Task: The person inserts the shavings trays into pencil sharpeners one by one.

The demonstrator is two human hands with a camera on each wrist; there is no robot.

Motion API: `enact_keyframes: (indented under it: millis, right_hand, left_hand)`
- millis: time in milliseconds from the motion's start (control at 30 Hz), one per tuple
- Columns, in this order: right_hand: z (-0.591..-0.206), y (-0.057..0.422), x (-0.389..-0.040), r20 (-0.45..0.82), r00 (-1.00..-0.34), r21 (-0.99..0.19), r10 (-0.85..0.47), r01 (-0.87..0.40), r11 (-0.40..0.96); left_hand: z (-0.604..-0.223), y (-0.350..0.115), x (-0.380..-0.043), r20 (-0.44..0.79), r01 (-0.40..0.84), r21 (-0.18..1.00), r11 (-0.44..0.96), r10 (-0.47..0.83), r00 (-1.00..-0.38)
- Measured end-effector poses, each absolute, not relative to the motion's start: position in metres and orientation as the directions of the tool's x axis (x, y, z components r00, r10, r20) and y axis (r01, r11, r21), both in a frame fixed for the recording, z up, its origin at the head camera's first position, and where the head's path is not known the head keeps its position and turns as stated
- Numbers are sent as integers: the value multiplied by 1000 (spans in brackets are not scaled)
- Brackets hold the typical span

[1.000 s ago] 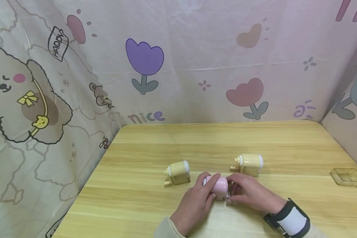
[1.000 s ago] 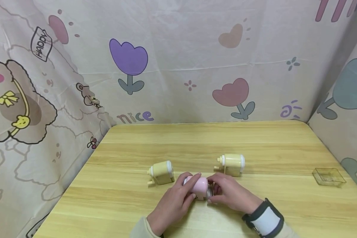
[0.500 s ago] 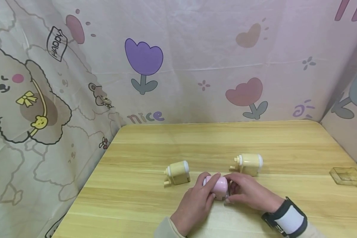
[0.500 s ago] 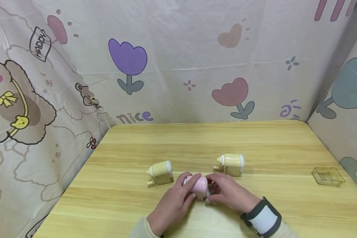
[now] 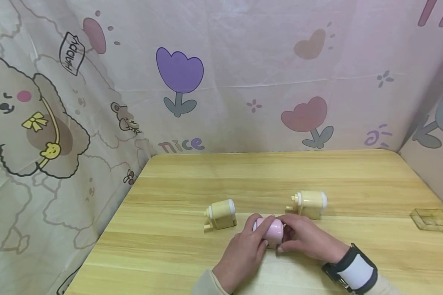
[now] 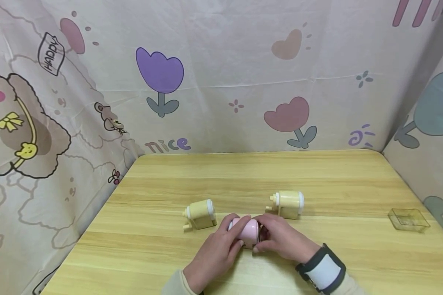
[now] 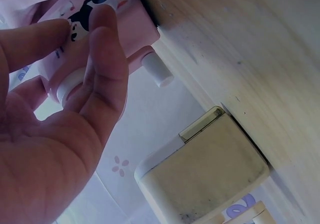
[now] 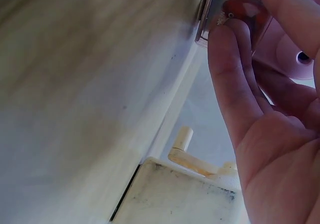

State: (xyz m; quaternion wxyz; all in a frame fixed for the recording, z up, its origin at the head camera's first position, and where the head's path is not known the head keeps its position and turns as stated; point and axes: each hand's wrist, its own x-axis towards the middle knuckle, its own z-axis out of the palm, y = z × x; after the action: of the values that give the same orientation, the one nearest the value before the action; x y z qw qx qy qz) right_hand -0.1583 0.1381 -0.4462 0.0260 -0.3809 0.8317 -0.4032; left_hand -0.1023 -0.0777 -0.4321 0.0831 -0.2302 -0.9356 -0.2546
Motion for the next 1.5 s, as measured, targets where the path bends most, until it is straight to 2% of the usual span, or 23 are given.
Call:
enact_keyframes:
  millis: [367,967,1500]
  right_hand:
    - [-444,136,-159,265,-705,-679,-658,-620,392]
    - [-443,134,-162,231,-718,-667,-657,-608,430]
    - [-444,134,-163,232,-712,-670,-663,-611,421]
  left_hand:
    - [-432,-76,-102,299,489,428,760,392,-870]
    - [-431,-76,-101,267,467,434,770,384,-884]
    - [-431,-76,-101,314,500,412,762,396,-863]
